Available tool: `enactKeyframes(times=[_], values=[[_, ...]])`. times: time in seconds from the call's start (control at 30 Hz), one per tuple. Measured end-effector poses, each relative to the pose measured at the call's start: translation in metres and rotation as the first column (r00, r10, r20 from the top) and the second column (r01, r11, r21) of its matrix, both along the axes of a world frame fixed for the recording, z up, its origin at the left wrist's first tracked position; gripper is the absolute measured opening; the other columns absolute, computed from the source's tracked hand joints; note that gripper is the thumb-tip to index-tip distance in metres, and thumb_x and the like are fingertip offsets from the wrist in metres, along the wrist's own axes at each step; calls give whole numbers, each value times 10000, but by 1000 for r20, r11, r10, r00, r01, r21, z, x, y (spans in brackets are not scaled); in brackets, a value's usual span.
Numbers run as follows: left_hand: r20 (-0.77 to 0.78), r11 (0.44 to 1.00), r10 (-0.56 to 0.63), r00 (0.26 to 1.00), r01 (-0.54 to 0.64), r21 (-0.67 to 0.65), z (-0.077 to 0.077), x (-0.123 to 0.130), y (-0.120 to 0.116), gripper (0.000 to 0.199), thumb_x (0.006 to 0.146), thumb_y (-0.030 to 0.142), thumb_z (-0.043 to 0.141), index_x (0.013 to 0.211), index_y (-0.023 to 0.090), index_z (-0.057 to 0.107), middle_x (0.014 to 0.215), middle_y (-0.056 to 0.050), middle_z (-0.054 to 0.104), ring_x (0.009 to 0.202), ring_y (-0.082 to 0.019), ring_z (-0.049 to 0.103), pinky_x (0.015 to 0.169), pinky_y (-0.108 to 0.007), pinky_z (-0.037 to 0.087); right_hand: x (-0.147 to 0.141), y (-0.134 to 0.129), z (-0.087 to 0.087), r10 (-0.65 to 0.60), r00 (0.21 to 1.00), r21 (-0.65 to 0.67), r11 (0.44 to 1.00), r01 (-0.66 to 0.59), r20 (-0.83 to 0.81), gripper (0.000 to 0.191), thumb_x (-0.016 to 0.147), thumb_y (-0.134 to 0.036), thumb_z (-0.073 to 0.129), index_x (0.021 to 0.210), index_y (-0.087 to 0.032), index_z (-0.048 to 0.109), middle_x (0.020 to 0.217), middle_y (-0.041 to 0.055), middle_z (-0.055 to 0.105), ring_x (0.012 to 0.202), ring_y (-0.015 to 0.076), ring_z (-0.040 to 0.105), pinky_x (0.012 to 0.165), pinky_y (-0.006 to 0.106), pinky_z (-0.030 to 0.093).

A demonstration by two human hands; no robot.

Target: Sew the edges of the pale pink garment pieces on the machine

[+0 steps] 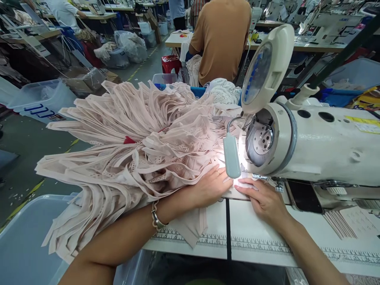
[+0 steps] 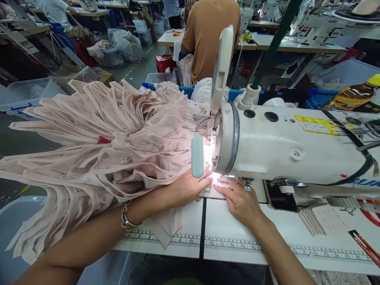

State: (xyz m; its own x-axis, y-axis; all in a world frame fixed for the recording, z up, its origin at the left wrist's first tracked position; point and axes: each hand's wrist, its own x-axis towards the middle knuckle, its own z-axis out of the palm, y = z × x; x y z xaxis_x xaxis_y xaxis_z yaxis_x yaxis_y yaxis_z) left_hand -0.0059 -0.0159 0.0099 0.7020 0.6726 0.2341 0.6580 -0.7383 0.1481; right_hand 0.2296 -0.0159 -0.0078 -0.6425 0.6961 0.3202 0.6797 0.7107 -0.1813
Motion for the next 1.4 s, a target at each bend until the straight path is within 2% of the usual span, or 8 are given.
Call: enactKeyframes(times=[0.27,0.43,0.63,0.8,0.93,1.07,1.2,1.4], values=[[39,1000,-5,999,6,-27,-11,-2,2,174,954,68,433,929,159,580,1032,-79,620,961,-199,559,893,-319,457,3,4,-5,59,998,21,998,-59,-11,481,878,-43,419,1119,-303,744,1116,-7,746,1033,154,676,894,294,550],[112,998,60,992,-57,-30,-27,0,3,213,937,78,452,1045,205,584,1085,-50,622,1032,-193,561,912,-323,473,1,3,-6,-8,998,-10,1000,8,63,511,871,-33,403,1166,-305,719,1181,-15,729,1024,163,686,898,316,552],[196,992,123,973,-125,-3,-31,5,3,227,971,116,420,1091,224,579,1114,-50,625,1017,-193,565,892,-337,491,-7,-2,-4,-103,981,-7,994,106,162,531,865,-33,379,1211,-288,689,1222,3,710,1050,187,675,950,348,522],[192,977,159,968,-182,110,-33,6,3,214,992,116,402,997,202,598,1026,-52,628,958,-197,558,828,-338,472,-11,0,-6,-141,964,-20,989,149,224,516,903,-65,357,1245,-295,667,1234,25,700,1137,208,630,1029,395,473],[119,953,110,987,-139,271,-30,3,2,291,995,94,401,766,176,561,778,-31,587,794,-183,525,731,-314,401,-12,2,-8,-162,940,-51,981,186,298,536,911,-75,356,1322,-293,621,1234,52,692,1147,217,616,1026,391,461],[110,923,81,991,-116,367,-27,1,-1,304,996,91,418,723,170,526,713,-20,554,761,-177,511,727,-311,348,-16,2,-8,-164,915,-40,981,192,369,577,884,-49,368,1370,-268,590,1222,82,689,1118,241,628,974,384,485],[48,933,99,994,-109,342,-27,2,-2,273,995,97,428,749,173,519,727,-21,566,767,-181,520,729,-314,328,-17,2,-10,-170,892,-5,982,189,418,667,829,9,333,1408,-240,553,1245,102,679,1003,258,665,867,418,527],[37,943,137,990,-142,300,-21,1,-1,277,979,66,408,743,180,501,710,-16,569,749,-180,535,709,-315,330,-13,3,-14,-135,925,8,990,142,354,639,856,14,292,1410,-192,536,1229,109,685,1085,240,632,945,407,491]])
